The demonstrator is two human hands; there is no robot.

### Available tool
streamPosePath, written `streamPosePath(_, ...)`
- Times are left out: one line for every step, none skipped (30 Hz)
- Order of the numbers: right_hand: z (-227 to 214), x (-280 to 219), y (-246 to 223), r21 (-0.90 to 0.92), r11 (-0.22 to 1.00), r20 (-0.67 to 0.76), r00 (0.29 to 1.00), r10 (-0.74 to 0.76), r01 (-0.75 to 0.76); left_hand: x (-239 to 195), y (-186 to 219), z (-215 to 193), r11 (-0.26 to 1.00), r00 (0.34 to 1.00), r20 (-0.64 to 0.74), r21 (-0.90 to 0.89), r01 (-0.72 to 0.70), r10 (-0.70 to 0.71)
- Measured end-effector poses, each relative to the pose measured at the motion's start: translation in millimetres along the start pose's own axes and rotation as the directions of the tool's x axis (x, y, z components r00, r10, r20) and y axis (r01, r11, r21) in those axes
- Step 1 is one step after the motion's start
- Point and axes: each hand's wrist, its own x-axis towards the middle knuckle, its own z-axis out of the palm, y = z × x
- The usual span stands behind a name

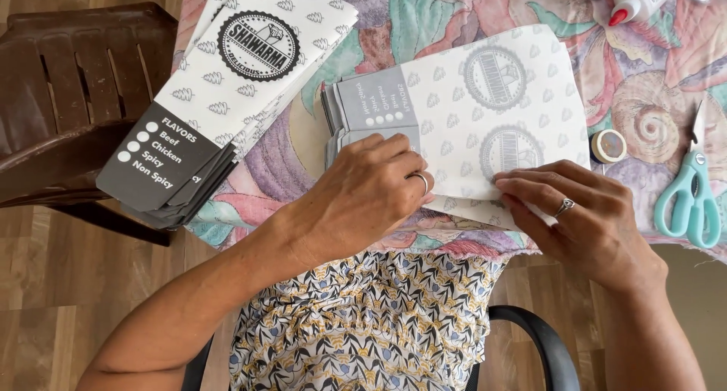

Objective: Folding, stacking, and organizing printed shawarma food wrappers at a table using tape.

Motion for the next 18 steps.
streamPosePath(-2, 1, -1, 0.026, 0.999, 0.020, 0.999, 0.030, -0.031, 0, 0, 0, 1.000, 1.000, 0.012, -0.002, 0.000, 0.000)
streamPosePath(-1, 2, 0, 0.025, 0.999, 0.018, 0.999, 0.027, -0.027, 1, 0, 0, 1.000, 1.000, 0.010, 0.002, 0.000, 0.000)
streamPosePath(0, 2, 1, 0.035, 0.999, 0.007, 1.000, 0.018, -0.018, 2, 0, 1, 1.000, 1.000, 0.010, 0.027, -0.003, 0.002)
streamPosePath(1, 2, 2, 0.046, 0.999, -0.003, 1.000, 0.009, -0.009, 3, 0, 1, 0.999, 1.000, 0.010, 0.052, -0.005, 0.004)
streamPosePath(3, 0, 2, 0.045, 0.999, -0.005, 1.000, 0.005, -0.005, 4, 0, 2, 0.998, 1.000, 0.009, 0.056, -0.004, 0.004)
streamPosePath(4, -2, 2, 0.004, 0.999, -0.027, 0.999, 0.035, -0.035, 5, 0, 3, 0.998, 1.000, -0.014, 0.058, 0.017, -0.016)
streamPosePath(6, -4, 2, -0.035, 0.997, -0.051, 0.997, 0.065, -0.066, 7, -1, 3, 0.997, 0.999, -0.036, 0.061, 0.038, -0.036)
streamPosePath(6, -3, 2, -0.035, 0.997, -0.053, 0.997, 0.061, -0.063, 8, -1, 1, 0.997, 0.999, -0.036, 0.065, 0.039, -0.037)
streamPosePath(6, -2, 3, -0.025, 0.992, -0.060, 0.990, 0.125, -0.126, 9, -3, -2, 0.997, 0.997, -0.026, -0.027, 0.068, -0.069)
streamPosePath(5, -1, 3, -0.014, 0.982, -0.066, 0.980, 0.188, -0.189, 11, -4, -5, 0.988, 0.995, -0.013, -0.118, 0.097, -0.100)
streamPosePath(6, -5, 7, -0.018, 0.983, -0.076, 0.980, 0.182, -0.184, 8, -9, -9, 0.990, 0.995, -0.016, -0.108, 0.092, -0.094)
streamPosePath(6, -8, 12, -0.015, 0.966, -0.058, 0.965, 0.256, -0.257, 6, -14, -13, 0.987, 0.991, -0.034, -0.096, 0.128, -0.132)
streamPosePath(8, -10, 16, -0.010, 0.944, -0.040, 0.944, 0.328, -0.329, 3, -18, -17, 0.982, 0.984, -0.050, -0.083, 0.167, -0.171)
streamPosePath(5, -9, 16, -0.008, 0.946, -0.049, 0.945, 0.323, -0.323, -1, -22, -23, 0.984, 0.984, -0.051, -0.073, 0.164, -0.168)
streamPosePath(3, -7, 16, 0.033, 0.929, -0.026, 0.929, 0.370, -0.369, -7, -26, -30, 0.972, 0.974, -0.070, -0.113, 0.205, -0.214)
streamPosePath(2, -4, 16, 0.072, 0.908, -0.001, 0.910, 0.414, -0.413, -13, -29, -37, 0.958, 0.962, -0.087, -0.153, 0.244, -0.259)
streamPosePath(2, -5, 18, 0.085, 0.914, -0.007, 0.918, 0.398, -0.396, -17, -32, -36, 0.958, 0.960, -0.088, -0.132, 0.254, -0.267)
streamPosePath(3, -5, 19, 0.071, 0.907, 0.001, 0.909, 0.416, -0.415, -21, -35, -36, 0.941, 0.952, -0.084, -0.201, 0.272, -0.293)
